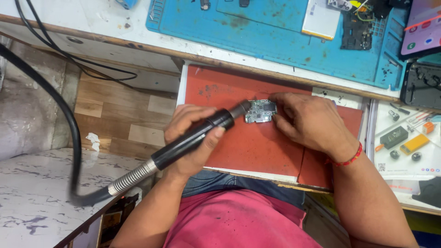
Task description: The person uses a toothbrush to clean a small circuit board, then uses a hot air gun to heat the board while holding it with the other hand. The person repeatedly applies heat to different areas of the circuit board throughout the clip.
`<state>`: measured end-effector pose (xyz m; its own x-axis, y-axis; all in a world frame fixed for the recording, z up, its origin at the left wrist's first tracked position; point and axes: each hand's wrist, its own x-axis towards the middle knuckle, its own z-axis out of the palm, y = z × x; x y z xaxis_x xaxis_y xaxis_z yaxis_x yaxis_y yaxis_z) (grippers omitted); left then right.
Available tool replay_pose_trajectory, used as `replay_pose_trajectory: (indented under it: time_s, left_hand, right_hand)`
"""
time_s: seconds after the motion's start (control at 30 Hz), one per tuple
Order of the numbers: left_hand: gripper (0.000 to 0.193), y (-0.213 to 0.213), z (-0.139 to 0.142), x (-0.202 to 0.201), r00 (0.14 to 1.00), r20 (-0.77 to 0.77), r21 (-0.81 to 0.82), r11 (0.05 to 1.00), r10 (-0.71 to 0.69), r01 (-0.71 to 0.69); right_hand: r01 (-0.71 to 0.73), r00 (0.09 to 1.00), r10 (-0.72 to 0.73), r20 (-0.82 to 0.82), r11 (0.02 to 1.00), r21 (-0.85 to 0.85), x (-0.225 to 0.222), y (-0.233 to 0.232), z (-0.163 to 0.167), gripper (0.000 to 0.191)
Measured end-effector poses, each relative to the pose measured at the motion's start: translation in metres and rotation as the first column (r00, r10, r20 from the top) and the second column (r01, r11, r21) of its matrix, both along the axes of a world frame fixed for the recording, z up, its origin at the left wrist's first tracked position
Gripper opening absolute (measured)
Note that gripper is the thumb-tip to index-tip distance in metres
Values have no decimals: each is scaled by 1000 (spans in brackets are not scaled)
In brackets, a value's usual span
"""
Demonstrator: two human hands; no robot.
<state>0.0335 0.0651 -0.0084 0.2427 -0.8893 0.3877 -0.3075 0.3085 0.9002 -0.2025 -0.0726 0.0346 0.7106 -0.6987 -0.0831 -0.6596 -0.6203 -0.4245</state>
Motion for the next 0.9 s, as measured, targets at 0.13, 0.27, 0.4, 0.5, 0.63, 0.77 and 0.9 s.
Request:
replay_pose_trajectory:
  time_s: [0.13,0.27,0.4,0.5,0.63,0.77,0.9]
  left_hand:
    - [38,2,1,1,996,33,-24,996,-80,80]
    - [32,2,1,0,989,-132,48,997,65,-59]
    - [34,0,0,-1,995,23,-52,994,-97,99]
    - [32,1,1,-1,999,-39,-11,1000,-23,23]
    - [38,1,0,0,982,62,-40,983,-177,180]
    - [38,1,1,-2,956,-289,129,992,43,-5]
    - [39,-1,1,0,990,94,-21,994,-108,110]
  right_hand:
    - [-49,998,50,41,998,-35,-1,-1,-1,39]
    - [-38,999,38,-2,999,-14,-2,0,0,42]
    - [-20,1000,20,1,997,-71,-2,1,1,36]
    - [-61,997,65,48,994,-89,-3,2,0,36]
    - [-61,996,67,62,994,-95,-3,1,-1,34]
    - [-70,997,70,17,997,-45,-3,0,-2,37]
    - [-72,996,74,41,995,-63,-4,-1,-2,36]
